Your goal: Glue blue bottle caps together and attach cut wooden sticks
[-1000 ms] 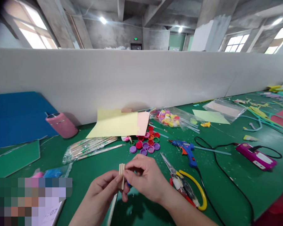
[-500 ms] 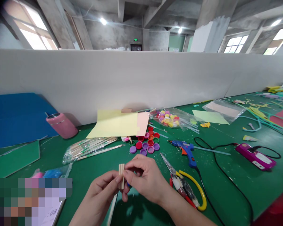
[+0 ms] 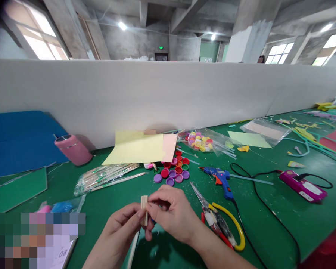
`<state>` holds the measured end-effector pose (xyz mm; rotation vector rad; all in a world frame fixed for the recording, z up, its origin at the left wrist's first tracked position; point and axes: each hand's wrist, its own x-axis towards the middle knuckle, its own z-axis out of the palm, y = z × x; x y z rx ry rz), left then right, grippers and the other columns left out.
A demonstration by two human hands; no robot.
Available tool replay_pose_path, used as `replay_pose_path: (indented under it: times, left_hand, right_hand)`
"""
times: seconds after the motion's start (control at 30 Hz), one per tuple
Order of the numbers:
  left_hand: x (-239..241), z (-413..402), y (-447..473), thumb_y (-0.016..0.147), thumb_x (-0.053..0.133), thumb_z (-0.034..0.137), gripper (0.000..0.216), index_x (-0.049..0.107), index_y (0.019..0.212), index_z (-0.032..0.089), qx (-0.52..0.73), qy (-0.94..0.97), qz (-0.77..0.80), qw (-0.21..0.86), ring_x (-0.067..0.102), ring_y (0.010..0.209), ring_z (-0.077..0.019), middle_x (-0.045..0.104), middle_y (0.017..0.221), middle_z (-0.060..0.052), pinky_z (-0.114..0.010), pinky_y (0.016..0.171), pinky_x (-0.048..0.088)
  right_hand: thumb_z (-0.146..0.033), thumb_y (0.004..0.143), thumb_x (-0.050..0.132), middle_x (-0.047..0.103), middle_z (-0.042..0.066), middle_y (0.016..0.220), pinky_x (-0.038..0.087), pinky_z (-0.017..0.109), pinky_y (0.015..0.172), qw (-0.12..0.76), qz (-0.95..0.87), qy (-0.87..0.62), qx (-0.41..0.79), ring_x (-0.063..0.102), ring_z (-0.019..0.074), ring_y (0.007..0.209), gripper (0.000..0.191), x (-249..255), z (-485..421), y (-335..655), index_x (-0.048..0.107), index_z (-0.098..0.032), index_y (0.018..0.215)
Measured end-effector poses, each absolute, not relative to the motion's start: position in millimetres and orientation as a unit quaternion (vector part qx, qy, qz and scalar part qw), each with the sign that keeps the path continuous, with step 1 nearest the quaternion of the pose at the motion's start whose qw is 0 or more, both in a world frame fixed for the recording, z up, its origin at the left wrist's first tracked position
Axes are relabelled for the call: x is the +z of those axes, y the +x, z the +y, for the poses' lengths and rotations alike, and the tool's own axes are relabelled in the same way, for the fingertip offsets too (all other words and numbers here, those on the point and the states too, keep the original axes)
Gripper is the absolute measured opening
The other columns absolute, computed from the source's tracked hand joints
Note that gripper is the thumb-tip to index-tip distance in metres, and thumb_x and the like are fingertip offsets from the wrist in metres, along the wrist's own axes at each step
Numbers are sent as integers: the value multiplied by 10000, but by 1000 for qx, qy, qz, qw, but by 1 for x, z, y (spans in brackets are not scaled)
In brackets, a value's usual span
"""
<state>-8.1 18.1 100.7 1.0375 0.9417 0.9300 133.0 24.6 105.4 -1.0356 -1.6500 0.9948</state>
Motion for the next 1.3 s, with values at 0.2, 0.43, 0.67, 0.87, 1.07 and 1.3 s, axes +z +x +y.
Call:
replay_pose_path:
  times: [0.2, 0.43, 0.67, 0.87, 1.07, 1.3]
  left_hand:
    - [102, 18, -8, 748, 559, 263, 186, 589, 614, 137, 415, 461, 421, 662, 520, 485, -120, 568, 558, -2, -252, 547, 383]
    - [101, 16, -9, 745, 559, 271, 198, 581, 603, 135, 416, 450, 412, 674, 513, 486, -125, 573, 544, -8, -263, 554, 389]
    - [102, 19, -8, 746, 548, 249, 205, 571, 575, 139, 418, 448, 419, 670, 533, 529, -141, 592, 552, -20, -281, 599, 402]
    - [98, 21, -8, 727, 573, 247, 223, 575, 535, 133, 413, 439, 423, 677, 540, 526, -149, 593, 524, -24, -289, 596, 409]
    - [96, 24, -9, 693, 619, 304, 221, 635, 600, 105, 390, 401, 415, 717, 579, 543, -165, 642, 584, -60, -325, 628, 442]
    - [93, 26, -10, 696, 624, 296, 220, 670, 678, 82, 370, 397, 411, 732, 600, 564, -172, 668, 641, -91, -327, 645, 456]
  right_hand:
    - [-191, 782, 539, 484, -29, 623, 378, 182, 463, 461, -667, -424, 403, 511, 77, 532, 123, 106, 25, 134, 612, -147, 694]
    - [-272, 803, 517, 515, -30, 562, 419, 200, 464, 458, -645, -399, 463, 553, 96, 504, 212, 105, 27, 133, 582, -163, 634]
    - [-398, 722, 603, 554, -47, 462, 436, 216, 381, 442, -517, -350, 645, 535, 101, 372, 256, 91, 38, 125, 531, -160, 659]
    - [-379, 678, 648, 554, -57, 408, 407, 193, 331, 453, -472, -346, 672, 493, 79, 315, 278, 86, 42, 119, 505, -157, 592]
    - [-380, 670, 648, 543, -62, 397, 375, 173, 306, 452, -478, -386, 647, 468, 66, 301, 291, 81, 45, 118, 493, -158, 564]
    - [-333, 674, 650, 505, -76, 411, 314, 149, 303, 453, -502, -412, 611, 429, 40, 312, 262, 81, 46, 119, 500, -155, 554]
